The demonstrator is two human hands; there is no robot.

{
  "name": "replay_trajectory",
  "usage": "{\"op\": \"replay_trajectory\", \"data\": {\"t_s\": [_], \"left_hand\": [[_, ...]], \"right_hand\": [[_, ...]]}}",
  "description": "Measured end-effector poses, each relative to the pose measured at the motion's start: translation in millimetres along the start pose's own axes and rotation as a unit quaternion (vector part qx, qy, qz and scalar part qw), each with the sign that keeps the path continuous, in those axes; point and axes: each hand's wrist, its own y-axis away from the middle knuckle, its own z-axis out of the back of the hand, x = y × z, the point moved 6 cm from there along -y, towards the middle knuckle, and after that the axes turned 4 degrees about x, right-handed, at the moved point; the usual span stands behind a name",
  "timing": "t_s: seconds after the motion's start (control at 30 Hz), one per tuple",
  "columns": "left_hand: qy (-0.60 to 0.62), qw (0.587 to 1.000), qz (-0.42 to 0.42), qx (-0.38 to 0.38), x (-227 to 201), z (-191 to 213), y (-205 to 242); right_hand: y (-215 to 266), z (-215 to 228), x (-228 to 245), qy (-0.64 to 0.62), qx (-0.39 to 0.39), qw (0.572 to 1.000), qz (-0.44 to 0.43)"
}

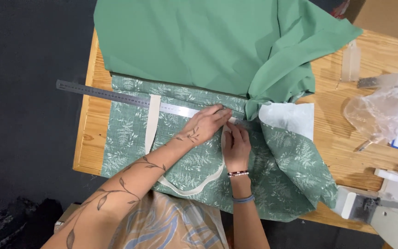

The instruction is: The person measures and pins white fabric straps onto a green patterned tote bag using a metal ruler and straight pins. They repeatedly adjust the ruler to align the straps and secure them in place with pins on a wooden work table.

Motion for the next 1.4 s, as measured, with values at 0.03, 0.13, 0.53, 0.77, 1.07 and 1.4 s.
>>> {"op": "replay_trajectory", "data": {"t_s": [0.03, 0.13, 0.53, 0.77, 1.07, 1.4], "left_hand": [[-0.353, 0.935, -0.033, -0.011, 5, -4, 5], [-0.637, 0.767, -0.072, -0.037, 2, -15, 13], [-0.561, 0.810, -0.074, -0.152, -30, -17, 37], [-0.628, 0.726, 0.027, -0.277, -67, 24, 125], [-0.664, 0.677, 0.112, -0.296, -65, 61, 182], [-0.670, 0.665, 0.124, -0.306, -55, 66, 184]], "right_hand": [[0, 1, 1, -0.003, 0.000, 1.000, -0.006], [1, 2, 2, -0.002, -0.001, 1.000, -0.007], [1, 10, 10, -0.004, -0.017, 1.000, 0.015], [-3, 7, 14, 0.034, -0.030, 0.998, 0.043], [-4, 4, 11, 0.079, -0.066, 0.991, 0.083], [-1, 4, 10, 0.053, -0.055, 0.996, 0.034]]}}
